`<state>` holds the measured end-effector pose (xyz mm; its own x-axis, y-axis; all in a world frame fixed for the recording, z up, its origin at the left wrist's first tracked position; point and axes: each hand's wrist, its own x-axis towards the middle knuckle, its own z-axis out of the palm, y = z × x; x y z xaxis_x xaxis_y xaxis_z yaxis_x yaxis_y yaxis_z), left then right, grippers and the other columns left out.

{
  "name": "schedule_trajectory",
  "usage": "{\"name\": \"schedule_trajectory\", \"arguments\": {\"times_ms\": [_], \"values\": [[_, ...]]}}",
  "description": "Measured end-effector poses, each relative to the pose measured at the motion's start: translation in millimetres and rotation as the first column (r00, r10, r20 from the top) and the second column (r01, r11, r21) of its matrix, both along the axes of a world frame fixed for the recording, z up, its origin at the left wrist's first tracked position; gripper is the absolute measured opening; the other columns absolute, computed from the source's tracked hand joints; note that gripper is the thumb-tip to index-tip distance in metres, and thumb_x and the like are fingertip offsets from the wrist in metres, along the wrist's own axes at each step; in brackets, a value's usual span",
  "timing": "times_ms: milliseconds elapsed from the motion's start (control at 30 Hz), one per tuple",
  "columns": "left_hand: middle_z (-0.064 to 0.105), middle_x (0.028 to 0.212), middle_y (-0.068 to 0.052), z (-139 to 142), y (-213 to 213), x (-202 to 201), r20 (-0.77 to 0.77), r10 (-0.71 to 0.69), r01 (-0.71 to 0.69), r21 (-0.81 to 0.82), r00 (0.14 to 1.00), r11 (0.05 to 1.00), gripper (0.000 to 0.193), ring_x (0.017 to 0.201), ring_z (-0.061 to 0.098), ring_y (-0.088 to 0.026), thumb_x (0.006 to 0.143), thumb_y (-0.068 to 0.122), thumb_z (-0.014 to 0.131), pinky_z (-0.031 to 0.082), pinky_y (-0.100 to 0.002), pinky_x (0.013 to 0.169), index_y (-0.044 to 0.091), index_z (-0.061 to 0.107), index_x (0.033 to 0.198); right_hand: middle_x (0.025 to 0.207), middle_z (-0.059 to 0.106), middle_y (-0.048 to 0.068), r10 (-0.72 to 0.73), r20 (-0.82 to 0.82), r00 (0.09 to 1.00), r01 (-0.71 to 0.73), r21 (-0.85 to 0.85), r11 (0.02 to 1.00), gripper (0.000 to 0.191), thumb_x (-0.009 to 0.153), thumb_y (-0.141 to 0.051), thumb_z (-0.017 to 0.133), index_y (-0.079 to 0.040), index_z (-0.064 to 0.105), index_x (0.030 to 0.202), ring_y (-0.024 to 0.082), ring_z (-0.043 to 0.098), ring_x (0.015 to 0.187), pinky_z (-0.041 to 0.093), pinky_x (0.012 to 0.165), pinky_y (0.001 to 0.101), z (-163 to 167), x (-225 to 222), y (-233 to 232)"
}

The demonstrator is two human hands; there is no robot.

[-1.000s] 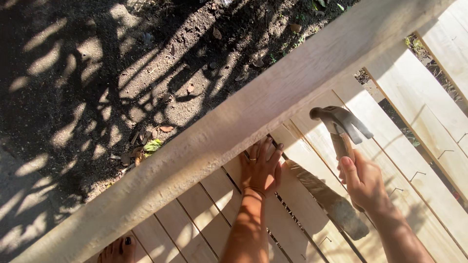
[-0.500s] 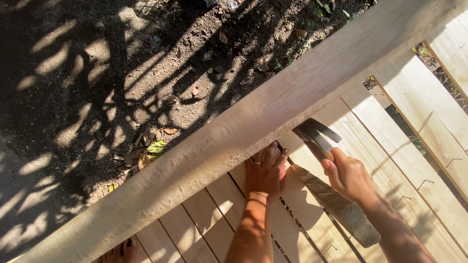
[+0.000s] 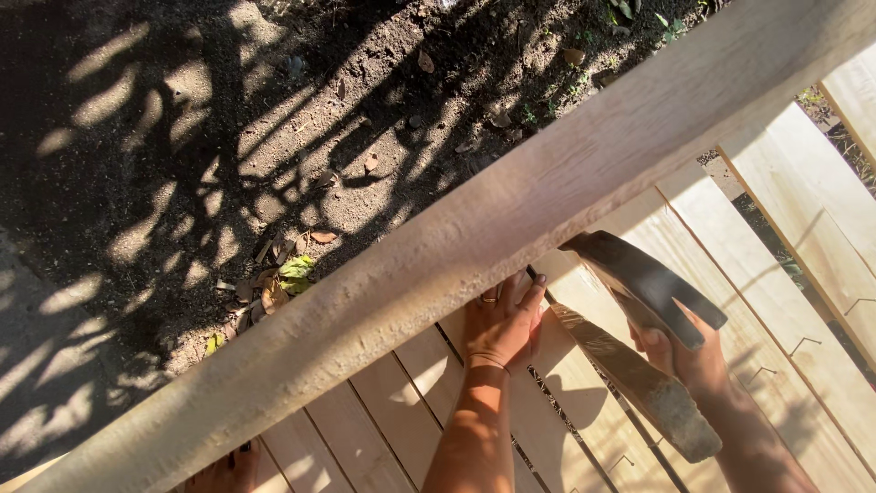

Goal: The person hammers nails into wooden slats of a large wooden frame structure outdoors, using a small wood block to hold or align pieces while driving nails with a hammer. They press slats flat with one hand and hammer with the other, working along the slat rows.

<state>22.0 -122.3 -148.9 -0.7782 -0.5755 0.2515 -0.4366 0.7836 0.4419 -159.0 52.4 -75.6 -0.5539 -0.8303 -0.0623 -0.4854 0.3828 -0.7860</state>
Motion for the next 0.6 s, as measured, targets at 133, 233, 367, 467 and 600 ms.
{"name": "schedule_trajectory", "arguments": {"times_ms": [133,233,367,467,600], "values": [[0.049,0.151,-0.003,-4.2,0.0,-1.0,0.109,-0.029,0.028,0.007,0.994,1.000,0.045,0.138,0.042,-0.029,0.090,0.029,0.063,0.035,-0.060,0.104,0.027,0.064,0.135,0.073,0.065,0.019,0.145,-0.281,0.949,-0.055,0.306,0.951,0.027,0.101,-0.026,0.060,0.001,0.062,0.101,0.037,0.062,0.067,0.047,0.058,0.0431,12.1,4.8,-26.8],[0.048,0.149,-0.006,-1.9,1.5,-0.1,0.154,-0.078,0.047,0.196,0.985,0.980,0.052,0.137,0.041,-0.031,0.085,0.027,0.063,0.034,-0.060,0.110,0.023,0.062,0.137,0.063,0.065,0.013,0.074,-0.169,0.983,-0.044,0.175,0.984,0.026,0.102,-0.022,0.059,0.001,0.056,0.091,0.029,0.065,0.058,0.050,0.057,0.0385,25.4,2.6,-21.4],[0.046,0.153,-0.009,-1.5,2.9,2.2,-0.071,0.027,-0.015,0.158,0.997,0.987,0.049,0.143,0.041,-0.032,0.097,0.037,0.065,0.033,-0.062,0.116,0.019,0.058,0.142,0.066,0.058,0.017,0.029,-0.013,0.999,-0.031,-0.155,0.987,0.024,0.097,-0.020,0.055,0.003,0.061,0.101,0.036,0.056,0.055,0.046,0.051,0.0416,24.6,3.4,-6.3],[0.050,0.148,-0.007,-0.5,2.4,1.8,0.078,-0.034,0.031,0.039,0.996,0.999,0.047,0.139,0.043,-0.031,0.086,0.033,0.066,0.030,-0.068,0.111,0.021,0.063,0.132,0.063,0.059,0.017,0.120,-0.314,0.942,-0.134,-0.022,0.991,0.030,0.097,-0.023,0.059,0.007,0.059,0.105,0.036,0.061,0.055,0.047,0.053,0.0427,5.2,-2.6,-19.9],[0.052,0.146,-0.006,-1.1,0.6,2.1,0.066,0.005,-0.004,-0.011,0.998,1.000,0.043,0.138,0.044,-0.031,0.088,0.034,0.067,0.029,-0.068,0.109,0.019,0.063,0.127,0.067,0.061,0.018,0.098,-0.354,0.930,-0.043,0.159,0.986,0.025,0.101,-0.024,0.062,-0.001,0.059,0.092,0.040,0.062,0.064,0.047,0.057,0.0451,6.8,-9.8,-18.2]]}}
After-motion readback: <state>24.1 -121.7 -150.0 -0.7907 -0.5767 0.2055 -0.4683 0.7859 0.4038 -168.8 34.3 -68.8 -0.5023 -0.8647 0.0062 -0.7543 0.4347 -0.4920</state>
